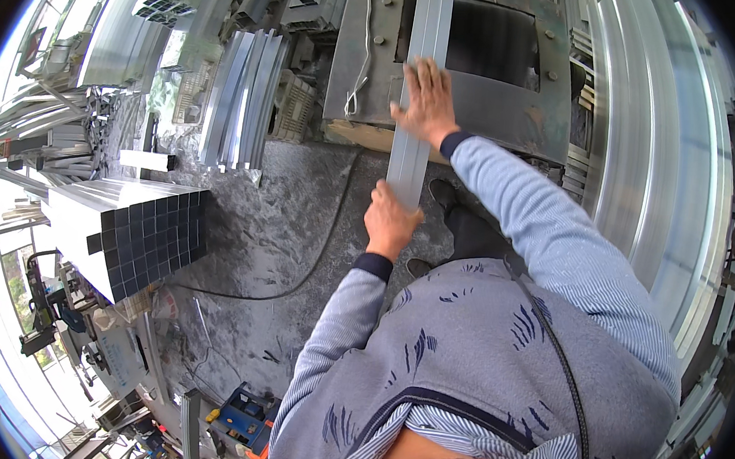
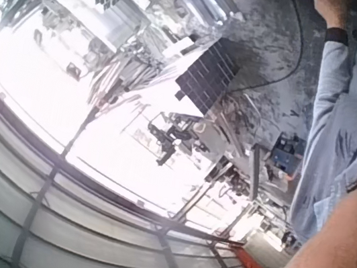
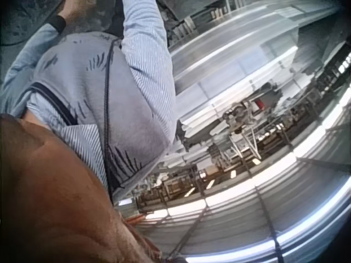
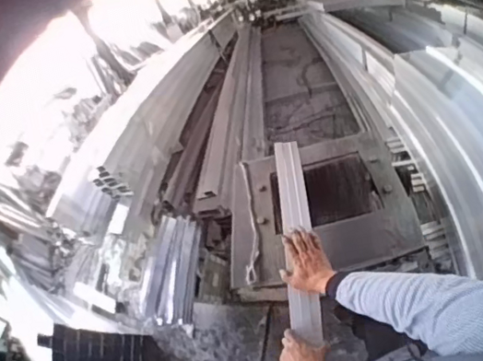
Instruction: The person repeatedly picks up long metal profiles from a pile, places them on a metal workbench, and then returns them to the pile. This cycle is performed multiple times without any visible cutting, measuring, or assembly.
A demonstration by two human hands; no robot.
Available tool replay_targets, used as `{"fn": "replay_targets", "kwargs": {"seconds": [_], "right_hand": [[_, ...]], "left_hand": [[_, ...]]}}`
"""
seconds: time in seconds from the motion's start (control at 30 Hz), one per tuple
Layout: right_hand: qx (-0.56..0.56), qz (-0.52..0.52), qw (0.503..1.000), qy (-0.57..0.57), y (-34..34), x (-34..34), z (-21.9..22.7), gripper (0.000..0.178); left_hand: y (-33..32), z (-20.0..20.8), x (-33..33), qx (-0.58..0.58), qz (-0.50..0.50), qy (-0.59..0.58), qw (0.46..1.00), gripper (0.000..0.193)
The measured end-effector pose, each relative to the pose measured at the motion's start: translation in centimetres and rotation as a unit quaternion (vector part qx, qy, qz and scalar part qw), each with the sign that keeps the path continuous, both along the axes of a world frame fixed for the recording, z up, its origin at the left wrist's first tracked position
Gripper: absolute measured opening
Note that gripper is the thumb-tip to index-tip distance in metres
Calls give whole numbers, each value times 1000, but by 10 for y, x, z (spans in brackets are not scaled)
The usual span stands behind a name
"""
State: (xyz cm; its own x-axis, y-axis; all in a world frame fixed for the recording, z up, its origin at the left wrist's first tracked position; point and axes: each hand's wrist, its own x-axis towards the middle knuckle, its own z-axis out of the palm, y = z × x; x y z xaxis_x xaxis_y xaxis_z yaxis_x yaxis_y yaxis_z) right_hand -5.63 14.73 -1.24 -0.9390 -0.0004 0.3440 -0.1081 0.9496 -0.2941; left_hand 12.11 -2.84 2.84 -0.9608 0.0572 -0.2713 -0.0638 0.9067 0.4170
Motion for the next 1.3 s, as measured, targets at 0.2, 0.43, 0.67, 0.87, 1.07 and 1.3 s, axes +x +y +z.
{"fn": "replay_targets", "kwargs": {"seconds": [0.2, 0.43, 0.67, 0.87, 1.07, 1.3], "right_hand": [[-22, 16, 998, -60, -70, 128, -11, 96], [-23, 12, 994, -105, -112, 215, -12, 98], [-66, 35, 986, -148, -126, 261, -9, 104], [-361, -168, 910, -119, -108, 278, -35, 87], [-804, -32, 403, -435, -117, 309, -55, 53], [-783, -99, 472, -394, -133, 324, -46, 48]], "left_hand": [[-67, -32, 122, 7, 21, -47, 999, 80], [-112, -35, 210, 14, 34, -32, 999, 80], [-148, -17, 255, 6, 3, -24, 1000, 75], [-173, 2, 274, 38, -6, -18, 999, 75], [-189, 13, 286, 49, -15, -33, 998, 71], [-233, -28, 280, 244, 64, -96, 963, 44]]}}
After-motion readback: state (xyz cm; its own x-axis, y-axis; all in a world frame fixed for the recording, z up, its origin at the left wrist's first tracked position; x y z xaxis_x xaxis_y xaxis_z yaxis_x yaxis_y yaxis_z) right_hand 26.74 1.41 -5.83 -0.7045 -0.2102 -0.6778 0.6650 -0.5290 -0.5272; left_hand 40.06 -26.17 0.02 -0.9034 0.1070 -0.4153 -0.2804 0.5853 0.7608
